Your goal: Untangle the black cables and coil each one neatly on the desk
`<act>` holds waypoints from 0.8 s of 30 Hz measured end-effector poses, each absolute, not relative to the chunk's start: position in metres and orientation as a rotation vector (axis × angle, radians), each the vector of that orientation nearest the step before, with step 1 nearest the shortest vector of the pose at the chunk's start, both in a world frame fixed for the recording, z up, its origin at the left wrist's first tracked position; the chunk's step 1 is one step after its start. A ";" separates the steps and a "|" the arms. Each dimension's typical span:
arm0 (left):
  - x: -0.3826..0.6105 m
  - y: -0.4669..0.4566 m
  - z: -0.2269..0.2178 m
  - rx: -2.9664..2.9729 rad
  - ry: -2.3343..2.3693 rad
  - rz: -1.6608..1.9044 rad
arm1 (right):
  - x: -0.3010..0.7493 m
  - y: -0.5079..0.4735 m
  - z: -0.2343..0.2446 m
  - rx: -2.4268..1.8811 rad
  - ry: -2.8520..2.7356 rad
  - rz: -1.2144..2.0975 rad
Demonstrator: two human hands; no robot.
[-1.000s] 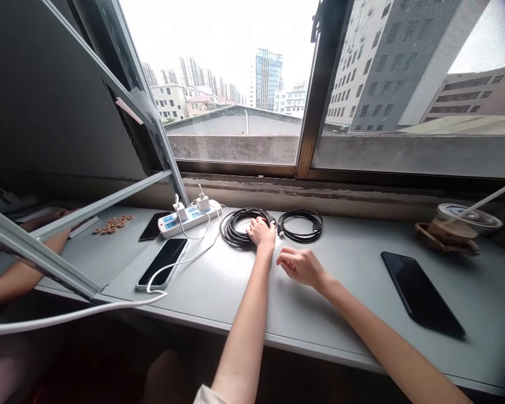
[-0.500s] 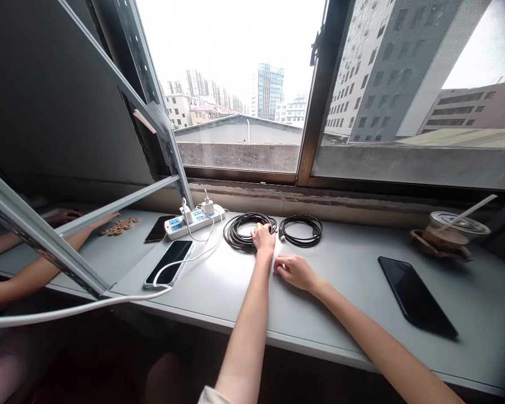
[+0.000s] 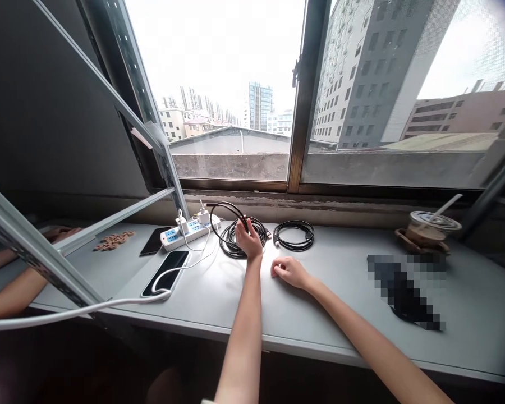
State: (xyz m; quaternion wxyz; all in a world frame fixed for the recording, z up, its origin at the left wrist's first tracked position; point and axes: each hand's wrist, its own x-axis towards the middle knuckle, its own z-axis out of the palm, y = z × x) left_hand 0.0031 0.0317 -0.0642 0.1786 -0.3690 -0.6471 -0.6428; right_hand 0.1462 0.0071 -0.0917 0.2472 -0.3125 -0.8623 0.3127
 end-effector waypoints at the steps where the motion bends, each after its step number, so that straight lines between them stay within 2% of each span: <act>1: 0.005 0.030 -0.061 -1.034 -1.797 -1.840 | 0.146 0.009 -0.093 -0.857 -2.325 0.896; 8: 0.024 -0.001 -0.040 -1.199 -1.580 -1.871 | 0.148 0.023 -0.095 -0.948 -2.047 1.225; 14: 0.023 -0.038 -0.037 -1.316 -1.474 -1.779 | 0.155 0.029 -0.090 -1.035 -1.853 1.383; 24: 0.039 -0.097 -0.024 -1.964 -1.306 -1.259 | 0.156 0.028 -0.087 -1.058 -1.663 1.587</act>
